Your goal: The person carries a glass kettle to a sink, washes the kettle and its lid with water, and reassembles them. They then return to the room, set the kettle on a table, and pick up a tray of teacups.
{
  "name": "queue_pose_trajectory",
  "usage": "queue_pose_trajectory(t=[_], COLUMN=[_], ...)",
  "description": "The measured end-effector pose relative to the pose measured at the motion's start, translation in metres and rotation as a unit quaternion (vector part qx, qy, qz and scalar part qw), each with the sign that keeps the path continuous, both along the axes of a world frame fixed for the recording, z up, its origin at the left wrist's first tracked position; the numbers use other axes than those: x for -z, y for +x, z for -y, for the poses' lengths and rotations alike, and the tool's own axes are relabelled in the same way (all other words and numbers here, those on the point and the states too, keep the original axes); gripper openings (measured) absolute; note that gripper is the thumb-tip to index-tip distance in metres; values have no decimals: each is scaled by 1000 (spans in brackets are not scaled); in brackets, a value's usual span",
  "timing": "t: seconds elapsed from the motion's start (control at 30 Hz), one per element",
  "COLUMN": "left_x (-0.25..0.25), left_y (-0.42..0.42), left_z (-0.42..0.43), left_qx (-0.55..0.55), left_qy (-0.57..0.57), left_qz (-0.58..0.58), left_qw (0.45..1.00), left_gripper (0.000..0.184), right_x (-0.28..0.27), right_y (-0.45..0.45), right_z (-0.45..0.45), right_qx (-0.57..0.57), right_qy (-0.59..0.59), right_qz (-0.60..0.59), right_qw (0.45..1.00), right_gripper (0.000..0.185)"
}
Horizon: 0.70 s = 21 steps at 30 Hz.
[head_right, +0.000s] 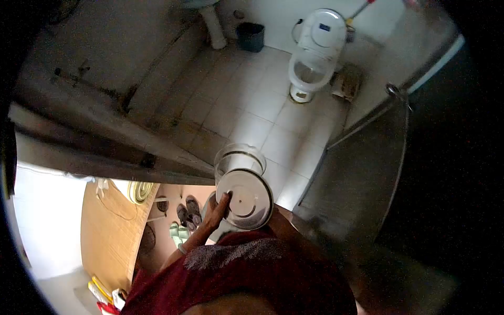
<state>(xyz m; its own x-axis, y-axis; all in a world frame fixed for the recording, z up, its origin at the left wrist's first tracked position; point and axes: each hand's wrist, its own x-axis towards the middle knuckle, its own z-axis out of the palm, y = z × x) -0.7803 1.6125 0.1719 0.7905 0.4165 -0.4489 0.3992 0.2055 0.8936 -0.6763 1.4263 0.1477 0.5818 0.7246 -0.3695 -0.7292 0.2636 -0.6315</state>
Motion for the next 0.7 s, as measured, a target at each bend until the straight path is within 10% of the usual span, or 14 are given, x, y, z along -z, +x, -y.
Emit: queue_pose_trajectory(t=[0.7], left_x=[20], left_y=[378], left_z=[-173], left_qx=[81], left_qy=[78], left_qz=[147], left_qw=[983], left_gripper=[47], right_x=[-16], right_y=[339], right_z=[-167], right_qx=[51], right_qy=[40], right_qz=[10], right_qw=[998], right_gripper=[60])
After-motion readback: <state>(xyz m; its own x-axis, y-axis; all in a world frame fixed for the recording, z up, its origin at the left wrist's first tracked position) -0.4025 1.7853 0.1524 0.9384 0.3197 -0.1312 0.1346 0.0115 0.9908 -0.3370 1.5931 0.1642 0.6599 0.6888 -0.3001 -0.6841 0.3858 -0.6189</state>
